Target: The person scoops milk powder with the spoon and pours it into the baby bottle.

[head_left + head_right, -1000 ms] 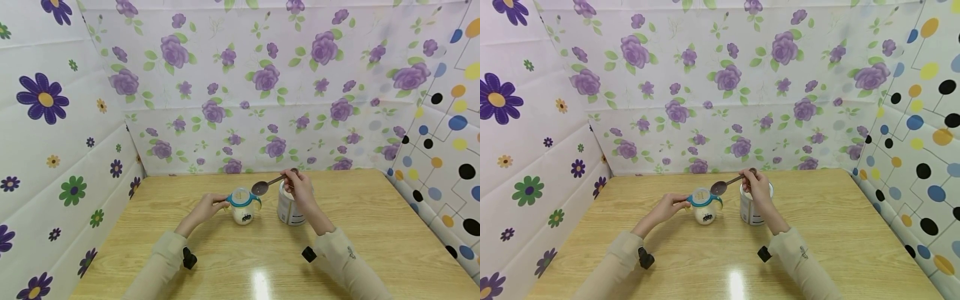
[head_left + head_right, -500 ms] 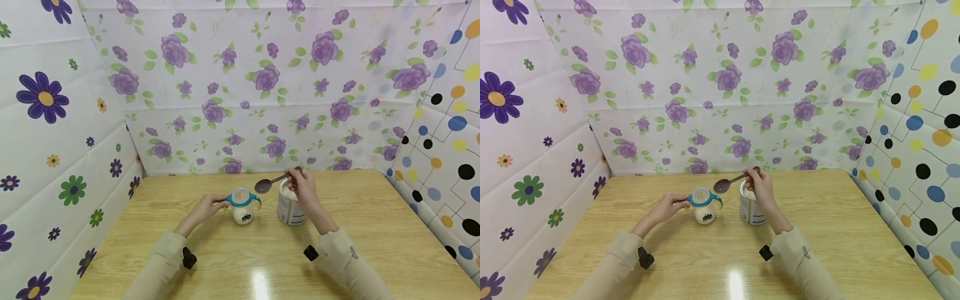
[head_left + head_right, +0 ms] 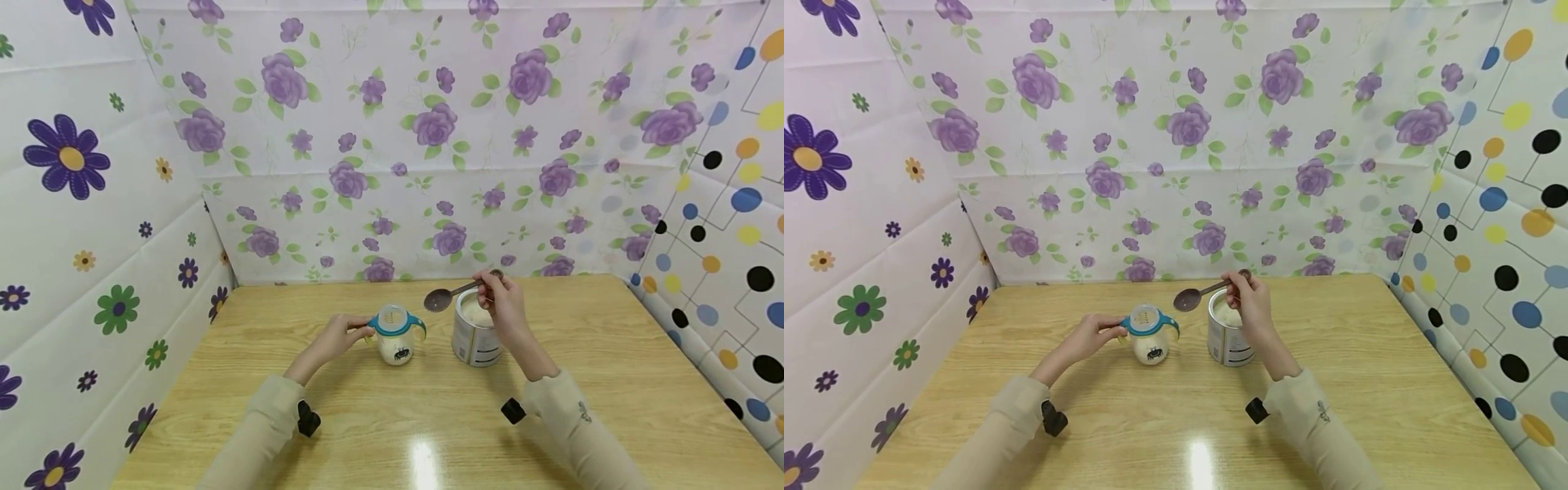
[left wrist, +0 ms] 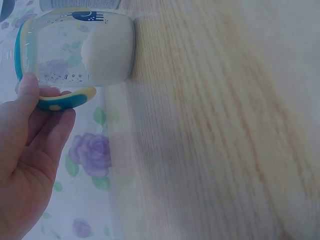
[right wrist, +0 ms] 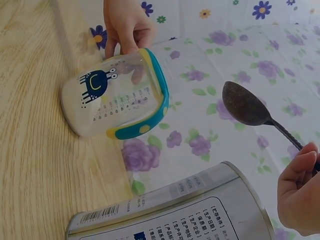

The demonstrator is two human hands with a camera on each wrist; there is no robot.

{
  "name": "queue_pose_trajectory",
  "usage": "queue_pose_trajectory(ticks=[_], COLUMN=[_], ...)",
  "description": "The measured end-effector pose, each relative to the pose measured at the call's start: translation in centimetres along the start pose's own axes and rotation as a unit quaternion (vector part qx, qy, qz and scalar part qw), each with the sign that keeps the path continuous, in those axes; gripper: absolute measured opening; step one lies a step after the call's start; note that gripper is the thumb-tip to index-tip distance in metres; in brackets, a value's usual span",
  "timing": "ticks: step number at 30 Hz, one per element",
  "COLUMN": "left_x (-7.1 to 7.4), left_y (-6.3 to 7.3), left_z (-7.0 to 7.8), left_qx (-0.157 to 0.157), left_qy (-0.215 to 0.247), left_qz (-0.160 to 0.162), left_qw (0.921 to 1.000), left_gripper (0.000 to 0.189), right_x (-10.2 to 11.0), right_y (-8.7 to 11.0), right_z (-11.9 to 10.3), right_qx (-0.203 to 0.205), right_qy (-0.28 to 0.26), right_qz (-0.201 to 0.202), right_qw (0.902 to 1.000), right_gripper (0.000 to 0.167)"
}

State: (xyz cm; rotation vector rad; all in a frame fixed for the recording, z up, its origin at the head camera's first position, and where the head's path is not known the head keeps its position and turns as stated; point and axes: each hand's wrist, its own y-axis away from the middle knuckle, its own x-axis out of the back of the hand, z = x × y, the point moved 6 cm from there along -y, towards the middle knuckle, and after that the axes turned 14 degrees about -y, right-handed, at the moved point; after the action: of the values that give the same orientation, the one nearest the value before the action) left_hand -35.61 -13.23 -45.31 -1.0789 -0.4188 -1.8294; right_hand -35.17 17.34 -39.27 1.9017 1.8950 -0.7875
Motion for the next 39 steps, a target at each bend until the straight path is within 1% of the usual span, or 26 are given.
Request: queue_pose_trajectory(ticks=[6, 10, 16, 21, 25, 28, 32, 39], left_x=[0.0, -0.1, -0.2, 0.0, -0.1, -0.1, -0.1, -0.2], left_y=[0.0, -0.1, -0.1, -0.1, -0.1, -0.1, -0.1, -0.1], left_z=[-0.1, -0.4, -0.4, -0.2, -0.3, -0.4, -0.4, -0.4], left_qx=[0.001, 0.007, 0.000, -0.003, 0.005, 0.012, 0.008, 0.000], left_qy=[-0.007, -0.006, -0.005, -0.008, -0.010, -0.011, -0.013, -0.017], left_qz=[-0.001, -0.003, 0.000, 0.003, -0.002, -0.003, 0.002, 0.000], left_qw=[1.0000, 1.0000, 1.0000, 1.0000, 0.9999, 0.9999, 0.9999, 0.9998], left_gripper=[0.035, 0.036, 0.036, 0.036, 0.036, 0.036, 0.036, 0.036], right_x=[0.2, 0.3, 0.6, 0.9, 1.1, 1.3, 1.6, 2.2], right_y=[0.0, 0.0, -0.1, -0.2, -0.2, -0.3, -0.2, -0.2], right_z=[-0.3, -0.5, -0.7, -1.0, -1.2, -1.5, -1.8, -2.3], right_qx=[0.009, 0.014, 0.019, 0.026, 0.036, 0.043, 0.047, 0.053], right_qy=[-0.006, -0.009, -0.008, 0.003, 0.015, 0.012, 0.006, 0.011], right_qz=[0.003, 0.009, 0.011, 0.013, 0.024, 0.025, 0.028, 0.034], right_qw=[0.9999, 0.9998, 0.9997, 0.9996, 0.9989, 0.9987, 0.9985, 0.9980], right_gripper=[0.027, 0.029, 0.029, 0.027, 0.028, 0.028, 0.028, 0.028])
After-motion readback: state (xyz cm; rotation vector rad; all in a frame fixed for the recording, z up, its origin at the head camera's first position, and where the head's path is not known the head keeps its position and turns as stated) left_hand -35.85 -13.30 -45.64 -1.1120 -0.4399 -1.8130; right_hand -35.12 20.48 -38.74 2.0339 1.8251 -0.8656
